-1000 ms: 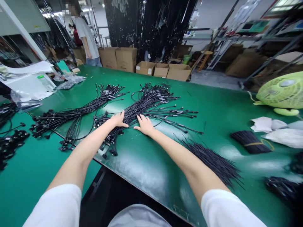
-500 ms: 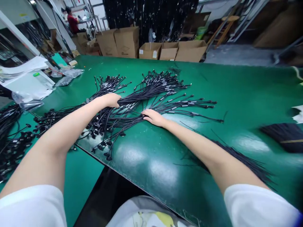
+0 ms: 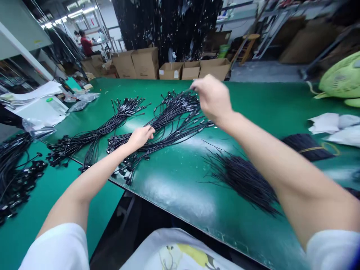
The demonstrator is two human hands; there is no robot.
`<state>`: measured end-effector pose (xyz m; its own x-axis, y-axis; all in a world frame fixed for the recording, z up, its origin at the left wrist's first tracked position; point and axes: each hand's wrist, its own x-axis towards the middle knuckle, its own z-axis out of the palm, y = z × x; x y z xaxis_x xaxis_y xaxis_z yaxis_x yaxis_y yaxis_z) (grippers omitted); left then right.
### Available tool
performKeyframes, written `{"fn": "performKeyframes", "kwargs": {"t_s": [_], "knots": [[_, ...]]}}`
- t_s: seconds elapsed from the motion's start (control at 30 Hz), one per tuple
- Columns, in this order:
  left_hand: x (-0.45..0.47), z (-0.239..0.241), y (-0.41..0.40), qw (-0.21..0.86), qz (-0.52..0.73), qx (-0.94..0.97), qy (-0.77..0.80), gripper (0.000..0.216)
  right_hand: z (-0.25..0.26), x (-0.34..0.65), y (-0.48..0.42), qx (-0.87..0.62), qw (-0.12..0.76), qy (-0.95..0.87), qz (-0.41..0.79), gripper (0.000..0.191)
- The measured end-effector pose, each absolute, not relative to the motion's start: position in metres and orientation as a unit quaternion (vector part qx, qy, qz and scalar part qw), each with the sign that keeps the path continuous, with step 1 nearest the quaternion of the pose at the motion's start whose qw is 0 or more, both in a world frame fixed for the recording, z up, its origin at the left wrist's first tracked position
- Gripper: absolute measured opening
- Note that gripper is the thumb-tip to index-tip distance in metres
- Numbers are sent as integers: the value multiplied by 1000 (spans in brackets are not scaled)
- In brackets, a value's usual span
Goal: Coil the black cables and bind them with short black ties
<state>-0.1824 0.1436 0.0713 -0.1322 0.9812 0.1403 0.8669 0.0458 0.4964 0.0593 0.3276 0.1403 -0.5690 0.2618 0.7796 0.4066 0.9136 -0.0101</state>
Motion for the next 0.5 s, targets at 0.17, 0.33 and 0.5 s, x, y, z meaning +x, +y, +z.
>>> {"fn": "performKeyframes", "kwargs": {"t_s": [0.17, 0.33, 0.5], "knots": [[-190, 134, 86, 354, 557, 497, 564, 25, 246, 143, 345, -382, 307, -855, -169, 92], [-172, 152, 17, 480, 678, 359, 426, 17, 203, 211, 326, -432, 105, -863, -239, 64], [-129, 126, -12, 505, 620, 381, 464, 24, 145, 220, 219, -375, -13, -895, -242, 26]]}}
